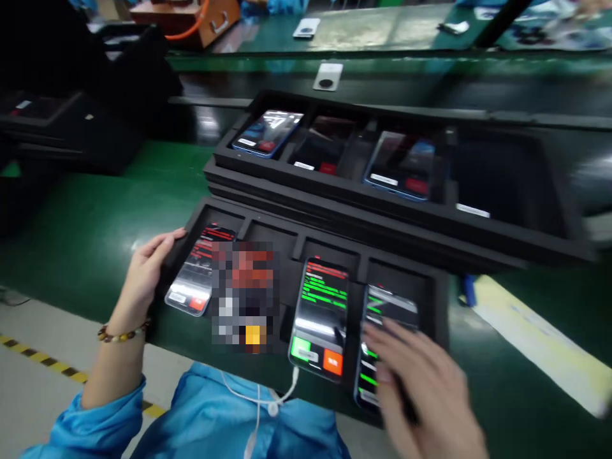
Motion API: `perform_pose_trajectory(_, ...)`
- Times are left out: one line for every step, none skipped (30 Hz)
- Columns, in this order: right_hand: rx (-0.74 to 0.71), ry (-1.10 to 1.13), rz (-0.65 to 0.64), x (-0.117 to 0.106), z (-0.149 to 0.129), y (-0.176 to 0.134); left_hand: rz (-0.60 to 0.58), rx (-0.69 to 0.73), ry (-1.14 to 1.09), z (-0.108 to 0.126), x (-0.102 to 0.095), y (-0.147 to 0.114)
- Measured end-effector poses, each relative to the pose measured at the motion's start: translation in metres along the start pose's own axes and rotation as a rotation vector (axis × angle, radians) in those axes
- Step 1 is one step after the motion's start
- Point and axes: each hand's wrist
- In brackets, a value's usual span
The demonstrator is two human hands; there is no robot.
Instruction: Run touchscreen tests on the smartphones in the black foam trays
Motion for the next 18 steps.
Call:
perform_pose_trajectory(-0.049,0.008,-0.035,0.0,-0.011,-0.003,0.001,-0.005,0.001,0.0,0.0,0.0)
perform_pose_trajectory(-0.089,0.021,-0.06,0.001,-0.021,-0.006,0.006,-0.005,0.005,0.001,0.0,0.001)
perform_pose_trajectory(-0.116,0.035,-0.077,0.004,-0.031,-0.007,0.011,-0.005,0.01,0.001,0.001,0.001)
perform_pose_trajectory(-0.124,0.042,-0.086,0.007,-0.039,-0.007,0.016,-0.007,0.014,0.002,0.001,0.001)
perform_pose_trajectory(-0.121,0.047,-0.093,0.01,-0.046,-0.007,0.021,-0.012,0.018,0.002,0.001,0.001)
perform_pose_trajectory(-0.117,0.051,-0.108,0.013,-0.051,-0.007,0.024,-0.018,0.022,0.002,0.001,0.001)
perform_pose_trajectory(-0.114,0.055,-0.125,0.015,-0.055,-0.007,0.025,-0.024,0.029,0.003,0.001,0.001)
perform_pose_trajectory(-0.111,0.057,-0.134,0.017,-0.058,-0.006,0.024,-0.026,0.037,0.003,0.001,0.002)
perform_pose_trajectory(-0.11,0.058,-0.137,0.018,-0.06,-0.005,0.023,-0.023,0.047,0.003,0.001,0.002)
perform_pose_trajectory(-0.11,0.056,-0.14,0.02,-0.062,-0.004,0.022,-0.015,0.059,0.003,0.001,0.003)
perform_pose_trajectory(-0.109,0.051,-0.141,0.021,-0.063,-0.003,0.018,-0.009,0.07,0.003,0.001,0.004)
perform_pose_trajectory(-0.107,0.043,-0.148,0.021,-0.064,-0.002,0.011,-0.004,0.077,0.003,0.002,0.003)
perform_pose_trajectory(-0.103,0.033,-0.158,0.022,-0.066,-0.001,0.012,0.006,0.079,0.004,0.004,0.002)
perform_pose_trajectory(-0.1,0.024,-0.176,0.022,-0.066,-0.001,0.029,0.033,0.079,0.007,0.005,-0.002)
perform_pose_trajectory(-0.097,0.017,-0.192,0.022,-0.066,-0.001,0.067,0.084,0.078,0.01,0.007,-0.008)
perform_pose_trajectory(-0.093,0.013,-0.205,0.021,-0.065,-0.002,0.131,0.164,0.071,0.014,0.007,-0.017)
perform_pose_trajectory(-0.089,0.01,-0.21,0.018,-0.063,-0.003,0.206,0.259,0.058,0.019,0.007,-0.029)
perform_pose_trajectory(-0.083,0.01,-0.208,0.015,-0.06,-0.005,0.261,0.349,0.044,0.025,0.006,-0.043)
Point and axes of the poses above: each hand's wrist, its own y-axis towards the middle knuckle, its own x-axis out of the palm, z = x × y, and after that the axes turned 5 degrees about -x, right-handed
